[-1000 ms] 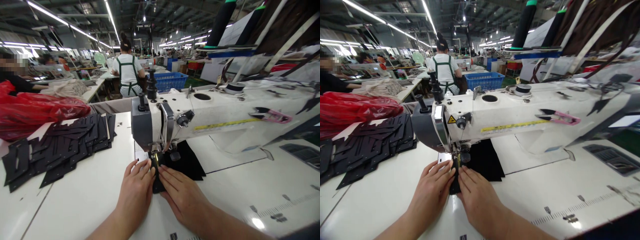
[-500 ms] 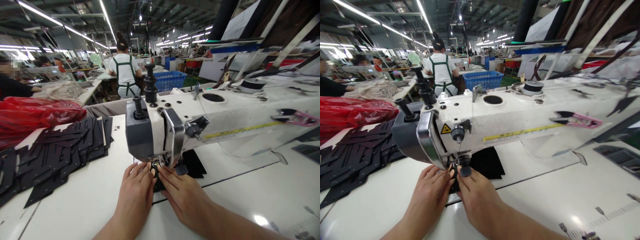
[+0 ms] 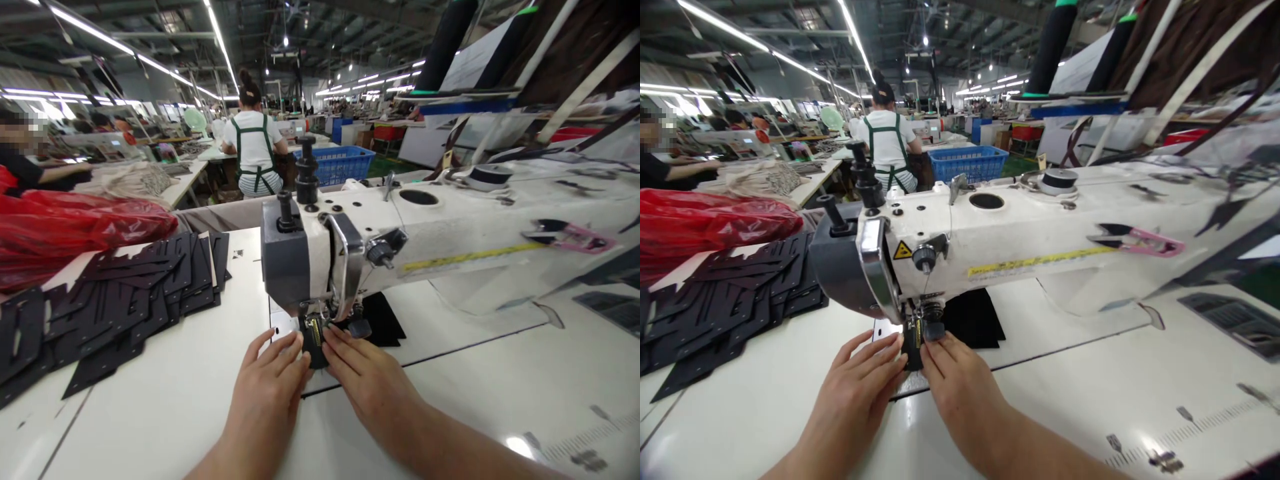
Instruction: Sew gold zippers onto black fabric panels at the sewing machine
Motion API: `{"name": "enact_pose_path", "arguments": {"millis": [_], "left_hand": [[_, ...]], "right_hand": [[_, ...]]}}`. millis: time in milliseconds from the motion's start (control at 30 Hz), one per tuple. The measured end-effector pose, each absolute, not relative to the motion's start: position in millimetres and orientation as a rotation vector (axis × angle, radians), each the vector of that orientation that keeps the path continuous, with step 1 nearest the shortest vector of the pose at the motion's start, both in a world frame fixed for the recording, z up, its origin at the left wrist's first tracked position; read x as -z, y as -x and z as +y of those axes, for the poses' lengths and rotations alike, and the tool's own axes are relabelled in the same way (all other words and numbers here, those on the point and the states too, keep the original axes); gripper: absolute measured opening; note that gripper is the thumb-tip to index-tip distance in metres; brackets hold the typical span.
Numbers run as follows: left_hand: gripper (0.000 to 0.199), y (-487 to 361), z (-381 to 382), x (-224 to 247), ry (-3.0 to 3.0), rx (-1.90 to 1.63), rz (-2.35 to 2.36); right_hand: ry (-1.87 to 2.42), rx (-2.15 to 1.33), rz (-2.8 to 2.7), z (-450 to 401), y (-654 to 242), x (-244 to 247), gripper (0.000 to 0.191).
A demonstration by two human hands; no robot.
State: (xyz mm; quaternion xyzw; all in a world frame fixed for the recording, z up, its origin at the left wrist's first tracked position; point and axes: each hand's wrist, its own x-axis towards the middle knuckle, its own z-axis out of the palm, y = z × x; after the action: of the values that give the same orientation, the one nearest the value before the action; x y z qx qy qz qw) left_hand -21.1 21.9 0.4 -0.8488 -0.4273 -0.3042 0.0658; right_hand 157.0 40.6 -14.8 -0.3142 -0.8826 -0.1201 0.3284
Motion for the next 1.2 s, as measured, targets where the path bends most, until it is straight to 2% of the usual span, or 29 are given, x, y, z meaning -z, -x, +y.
{"name": "enact_pose_path", "arguments": {"millis": [367, 667, 900, 1200], "left_hand": [[0.021, 23, 37, -1, 2.62, 0.883, -1.237], [0.021, 25, 48, -3, 2.647, 0.867, -1.347], [0.02, 25, 50, -1, 2.64, 0.878, -1.305], [0.017, 25, 54, 4, 2.602, 0.919, -1.262]], "right_hand": [[0.768, 0.334, -2.3, 60, -154, 5, 0.041], [0.843, 0.191, -2.319, 71, -152, 6, 0.038], [0.85, 0.249, -2.353, 71, -154, 8, 0.043], [0.878, 0.187, -2.363, 76, -153, 22, 0.038]]}}
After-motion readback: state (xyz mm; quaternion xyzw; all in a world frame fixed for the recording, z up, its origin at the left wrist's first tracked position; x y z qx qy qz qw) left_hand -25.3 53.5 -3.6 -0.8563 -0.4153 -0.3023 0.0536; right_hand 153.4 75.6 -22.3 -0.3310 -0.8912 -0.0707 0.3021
